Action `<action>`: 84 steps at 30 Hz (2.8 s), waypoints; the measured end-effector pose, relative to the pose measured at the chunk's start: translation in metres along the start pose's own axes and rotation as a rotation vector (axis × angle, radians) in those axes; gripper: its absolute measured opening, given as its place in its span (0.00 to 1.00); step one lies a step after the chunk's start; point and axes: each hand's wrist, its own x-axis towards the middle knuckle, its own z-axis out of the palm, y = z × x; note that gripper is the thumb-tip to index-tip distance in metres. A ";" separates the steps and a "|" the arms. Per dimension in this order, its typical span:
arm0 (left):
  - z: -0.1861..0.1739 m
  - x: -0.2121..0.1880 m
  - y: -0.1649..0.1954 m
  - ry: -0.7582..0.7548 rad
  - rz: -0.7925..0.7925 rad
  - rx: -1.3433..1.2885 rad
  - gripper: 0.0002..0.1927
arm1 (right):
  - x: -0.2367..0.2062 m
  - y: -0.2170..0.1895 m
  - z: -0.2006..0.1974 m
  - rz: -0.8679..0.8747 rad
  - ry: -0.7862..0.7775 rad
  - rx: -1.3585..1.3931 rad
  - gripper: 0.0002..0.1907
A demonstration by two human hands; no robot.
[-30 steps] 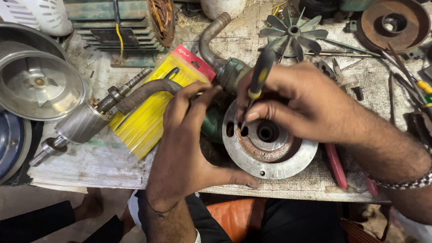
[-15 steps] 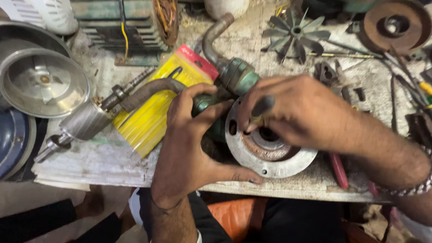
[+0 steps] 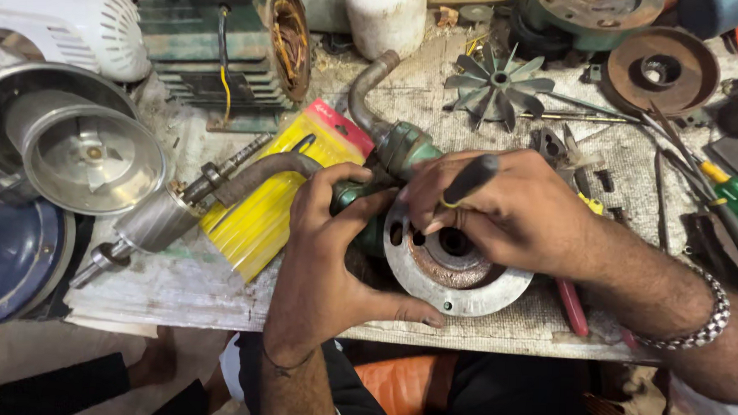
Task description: The person holds a green pump housing on a cluttered workbench and scrapes rust and residue from its circular flange face using a small hand tool. They rotate the housing to reach different areas and continue scraping the flange surface and central opening.
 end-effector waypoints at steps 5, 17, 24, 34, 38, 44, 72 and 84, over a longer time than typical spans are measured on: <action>-0.001 0.000 -0.001 -0.019 -0.018 0.008 0.53 | 0.000 0.001 0.004 -0.055 0.017 -0.057 0.15; -0.001 0.001 -0.001 -0.022 -0.016 0.015 0.54 | -0.010 -0.001 0.007 -0.026 0.046 -0.096 0.11; 0.000 0.000 0.000 -0.003 -0.019 -0.001 0.53 | -0.010 -0.008 0.006 0.026 0.054 -0.082 0.08; -0.003 0.002 0.000 -0.034 -0.006 0.033 0.54 | -0.009 -0.010 0.006 0.051 0.066 -0.209 0.08; -0.002 0.000 0.004 -0.027 -0.030 0.006 0.54 | -0.007 -0.013 0.004 0.107 0.030 -0.223 0.10; -0.002 0.001 0.002 -0.026 -0.016 0.022 0.53 | -0.007 -0.014 0.005 0.059 0.065 -0.259 0.11; 0.004 -0.001 0.002 0.013 -0.075 -0.015 0.54 | -0.021 -0.017 0.006 0.136 0.124 -0.307 0.13; 0.003 -0.002 -0.001 0.006 -0.055 -0.021 0.54 | -0.009 -0.021 0.001 0.150 0.100 -0.093 0.11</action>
